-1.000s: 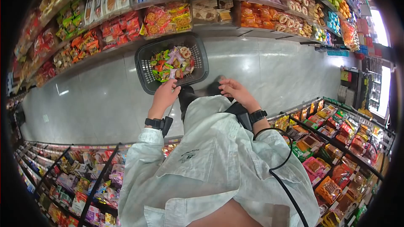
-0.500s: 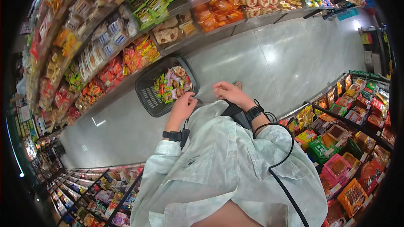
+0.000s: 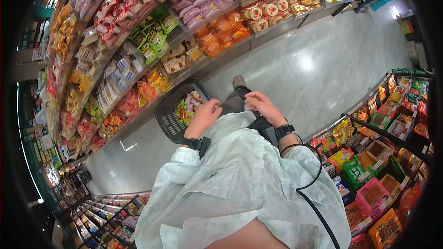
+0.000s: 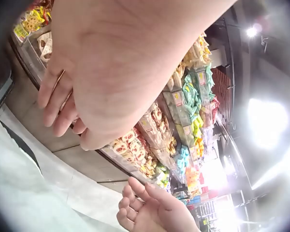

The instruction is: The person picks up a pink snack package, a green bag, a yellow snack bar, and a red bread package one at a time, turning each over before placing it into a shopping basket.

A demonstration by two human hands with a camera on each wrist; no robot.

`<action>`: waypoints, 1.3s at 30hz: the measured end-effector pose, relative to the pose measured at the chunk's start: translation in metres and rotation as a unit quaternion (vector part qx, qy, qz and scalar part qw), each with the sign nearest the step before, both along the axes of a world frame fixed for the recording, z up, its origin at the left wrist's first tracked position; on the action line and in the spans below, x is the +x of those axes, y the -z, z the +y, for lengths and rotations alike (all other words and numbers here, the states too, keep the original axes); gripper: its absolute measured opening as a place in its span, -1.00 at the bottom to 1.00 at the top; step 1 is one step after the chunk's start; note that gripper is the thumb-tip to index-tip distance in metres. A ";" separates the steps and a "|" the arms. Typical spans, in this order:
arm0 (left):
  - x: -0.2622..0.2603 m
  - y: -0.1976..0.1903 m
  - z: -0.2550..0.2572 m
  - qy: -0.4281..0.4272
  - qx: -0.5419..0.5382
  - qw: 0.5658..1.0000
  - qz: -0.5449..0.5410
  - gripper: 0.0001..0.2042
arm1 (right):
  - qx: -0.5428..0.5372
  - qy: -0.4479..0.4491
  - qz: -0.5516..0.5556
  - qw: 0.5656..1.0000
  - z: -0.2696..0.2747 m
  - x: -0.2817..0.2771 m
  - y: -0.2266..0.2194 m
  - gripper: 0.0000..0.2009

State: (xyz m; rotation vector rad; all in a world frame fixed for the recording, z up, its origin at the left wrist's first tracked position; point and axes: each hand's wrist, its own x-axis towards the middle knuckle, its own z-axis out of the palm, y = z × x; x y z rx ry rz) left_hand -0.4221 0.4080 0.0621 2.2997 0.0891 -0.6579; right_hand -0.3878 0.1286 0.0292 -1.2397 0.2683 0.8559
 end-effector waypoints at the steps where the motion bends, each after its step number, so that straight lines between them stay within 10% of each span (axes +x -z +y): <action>1: 0.016 0.003 -0.003 0.010 -0.003 1.000 0.003 -0.66 | 0.005 0.028 0.002 1.000 -0.008 0.005 0.002 -0.73; 9: 0.197 0.034 -0.019 0.118 0.008 0.985 -0.127 -0.64 | -0.036 0.210 0.047 0.976 -0.051 0.077 0.011 -0.74; 17: 0.392 0.056 0.045 -0.052 0.076 0.979 -0.181 -0.65 | -0.104 0.337 0.100 0.931 -0.049 0.167 0.014 -0.81; 26: 0.424 0.103 0.090 -0.030 0.205 0.977 -0.053 -0.46 | -0.124 0.332 0.127 0.926 -0.033 0.226 0.007 -0.81; 35: 0.459 0.089 0.102 0.068 0.085 0.976 0.190 -0.40 | -0.156 0.296 0.158 0.929 -0.032 0.256 0.011 -0.83; 39: 0.438 0.096 0.085 0.051 0.147 0.985 0.067 -0.34 | -0.144 0.307 0.149 0.929 -0.030 0.261 0.003 -0.80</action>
